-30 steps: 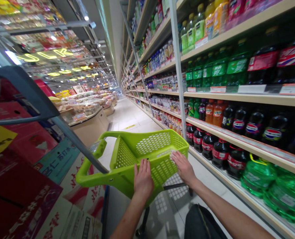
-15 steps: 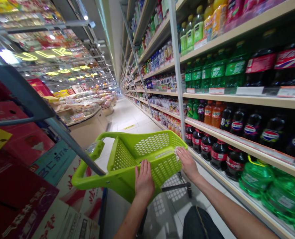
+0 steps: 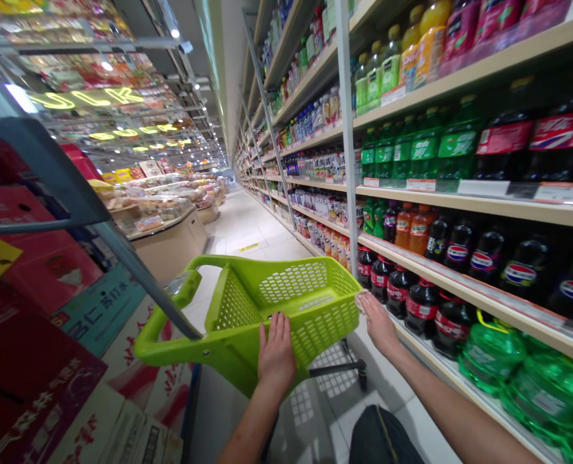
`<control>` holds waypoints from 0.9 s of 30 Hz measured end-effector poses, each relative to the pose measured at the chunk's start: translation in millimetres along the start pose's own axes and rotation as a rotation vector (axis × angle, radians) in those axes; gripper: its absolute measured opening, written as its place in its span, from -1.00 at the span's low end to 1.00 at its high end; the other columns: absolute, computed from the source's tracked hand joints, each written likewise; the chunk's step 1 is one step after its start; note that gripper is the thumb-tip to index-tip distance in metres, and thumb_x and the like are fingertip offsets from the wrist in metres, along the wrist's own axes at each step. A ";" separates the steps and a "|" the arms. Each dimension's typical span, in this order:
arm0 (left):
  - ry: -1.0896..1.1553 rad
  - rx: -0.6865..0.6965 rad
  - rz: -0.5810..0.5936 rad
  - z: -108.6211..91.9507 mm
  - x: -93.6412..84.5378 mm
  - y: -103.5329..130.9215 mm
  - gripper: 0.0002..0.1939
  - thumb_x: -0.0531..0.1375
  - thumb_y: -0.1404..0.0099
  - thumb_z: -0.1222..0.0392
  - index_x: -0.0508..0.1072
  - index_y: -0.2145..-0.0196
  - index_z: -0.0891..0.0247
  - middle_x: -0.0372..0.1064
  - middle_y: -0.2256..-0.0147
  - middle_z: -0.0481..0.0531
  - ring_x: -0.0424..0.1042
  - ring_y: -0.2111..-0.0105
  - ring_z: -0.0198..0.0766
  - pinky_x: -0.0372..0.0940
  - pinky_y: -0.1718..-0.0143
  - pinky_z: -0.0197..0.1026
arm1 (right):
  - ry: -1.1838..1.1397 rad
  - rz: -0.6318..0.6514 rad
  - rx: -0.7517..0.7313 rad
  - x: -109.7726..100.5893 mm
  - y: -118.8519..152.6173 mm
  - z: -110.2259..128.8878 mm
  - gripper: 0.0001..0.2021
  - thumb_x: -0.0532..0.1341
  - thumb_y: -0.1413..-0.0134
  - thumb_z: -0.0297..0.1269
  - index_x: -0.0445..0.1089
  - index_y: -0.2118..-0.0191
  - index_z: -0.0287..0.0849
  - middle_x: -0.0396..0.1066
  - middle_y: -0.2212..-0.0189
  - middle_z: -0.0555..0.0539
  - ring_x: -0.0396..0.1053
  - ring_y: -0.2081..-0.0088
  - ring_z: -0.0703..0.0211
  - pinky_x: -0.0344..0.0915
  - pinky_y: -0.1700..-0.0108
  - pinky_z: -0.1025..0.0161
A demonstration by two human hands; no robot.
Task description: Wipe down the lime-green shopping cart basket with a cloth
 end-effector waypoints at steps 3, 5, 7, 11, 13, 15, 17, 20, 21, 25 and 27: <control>0.011 0.009 0.017 0.9 -0.5 0.9 -0.34 -0.05 -0.06 0.28 0.05 -0.16 0.43 -0.15 -0.21 0.11 -0.17 -0.22 -0.13 -0.23 -0.19 0.08 | 0.001 0.001 0.053 0.9 9.7 -11.4 -0.53 -0.10 0.11 -0.60 0.36 0.10 -0.28 0.33 0.05 -0.21 0.19 -0.06 0.06 0.20 -0.06 0.03; 0.004 0.010 0.016 0.8 0.3 1.5 -0.35 -0.06 -0.08 0.28 0.03 -0.16 0.44 -0.16 -0.21 0.11 -0.18 -0.22 -0.14 -0.23 -0.19 0.08 | -0.025 -0.068 0.099 -5.3 0.6 -16.0 -0.53 -0.08 0.10 -0.57 0.32 0.05 -0.28 0.27 -0.01 -0.20 0.14 -0.10 0.05 0.15 -0.10 0.01; -0.006 0.003 0.012 -0.1 1.2 1.7 -0.36 -0.07 -0.10 0.28 0.02 -0.17 0.44 -0.16 -0.21 0.11 -0.19 -0.22 -0.14 -0.22 -0.19 0.08 | -0.074 -0.112 0.140 -10.3 -18.8 -13.3 -0.52 -0.05 0.10 -0.54 0.29 0.01 -0.26 0.21 -0.06 -0.18 0.10 -0.12 0.05 0.10 -0.14 0.02; -0.002 0.008 0.026 0.6 -2.3 0.8 -0.36 -0.05 -0.09 0.26 0.06 -0.16 0.42 -0.13 -0.21 0.11 -0.15 -0.21 -0.14 -0.20 -0.19 0.06 | -0.182 -0.060 0.155 2.9 -47.2 29.5 -0.52 -0.06 0.17 -0.59 0.37 0.10 -0.24 0.33 0.05 -0.16 0.21 -0.05 0.04 0.16 -0.09 -0.01; 0.010 0.024 0.017 6.1 -7.2 1.2 -0.36 -0.03 -0.07 0.25 0.10 -0.14 0.39 -0.07 -0.19 0.11 -0.11 -0.20 -0.13 -0.19 -0.19 0.06 | -0.253 -0.019 0.068 17.0 -46.1 66.5 -0.48 -0.07 0.20 -0.62 0.37 0.10 -0.21 0.35 0.07 -0.15 0.22 -0.04 0.07 0.17 -0.09 -0.01; -0.003 -0.007 -0.033 16.4 -12.0 3.1 -0.37 -0.02 -0.06 0.25 0.12 -0.13 0.37 -0.02 -0.18 0.11 -0.08 -0.20 -0.10 -0.21 -0.18 0.10 | -0.349 0.048 -0.094 27.7 -39.9 100.6 -0.43 -0.07 0.22 -0.64 0.33 0.04 -0.17 0.31 0.01 -0.12 0.17 -0.08 0.12 0.15 -0.10 0.00; -0.040 -0.061 -0.088 28.8 -14.4 6.6 -0.37 -0.01 -0.05 0.25 0.14 -0.12 0.37 0.01 -0.17 0.13 -0.06 -0.19 -0.08 -0.23 -0.18 0.14 | -0.406 0.100 -0.217 29.9 -34.6 116.1 -0.41 -0.07 0.21 -0.66 0.30 0.00 -0.14 0.28 -0.02 -0.11 0.13 -0.11 0.14 0.14 -0.11 0.00; -0.070 -0.050 -0.112 42.4 -12.3 12.6 -0.37 -0.01 -0.03 0.26 0.15 -0.11 0.37 0.04 -0.16 0.14 -0.04 -0.18 -0.10 -0.21 -0.17 0.13 | -0.354 0.080 -0.176 19.9 -34.4 90.5 -0.47 -0.06 0.15 -0.63 0.32 0.03 -0.16 0.29 -0.01 -0.13 0.13 -0.10 0.11 0.13 -0.11 -0.03; -0.072 -0.031 -0.119 44.4 -10.9 14.2 -0.37 -0.01 -0.03 0.26 0.15 -0.11 0.38 0.05 -0.15 0.14 -0.03 -0.18 -0.11 -0.21 -0.17 0.12 | -0.317 0.057 -0.116 15.4 -36.2 73.3 -0.50 -0.05 0.13 -0.61 0.34 0.05 -0.17 0.30 0.01 -0.14 0.14 -0.09 0.09 0.12 -0.10 -0.04; -0.047 -0.004 -0.176 42.8 -7.4 16.5 -0.35 0.01 0.00 0.24 0.16 -0.11 0.39 0.10 -0.13 0.16 -0.01 -0.17 -0.09 -0.22 -0.17 0.12 | -0.208 -0.022 0.144 5.4 -43.0 28.7 -0.57 -0.04 0.13 -0.56 0.38 0.12 -0.23 0.33 0.06 -0.20 0.21 -0.03 0.00 0.15 -0.08 -0.07; -0.025 -0.006 -0.189 39.9 -7.1 15.6 -0.34 0.01 0.01 0.25 0.17 -0.10 0.40 0.10 -0.13 0.18 -0.01 -0.17 -0.09 -0.22 -0.17 0.12 | -0.231 -0.017 0.171 8.0 -41.0 43.7 -0.54 -0.06 0.16 -0.58 0.38 0.12 -0.24 0.32 0.06 -0.21 0.24 -0.01 0.01 0.18 -0.06 -0.04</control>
Point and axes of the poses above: each hand's wrist, its own y-axis away from the middle knuckle, its own x-axis out of the palm, z = x × y, the point moved 1 cm from there along -y, towards the middle knuckle
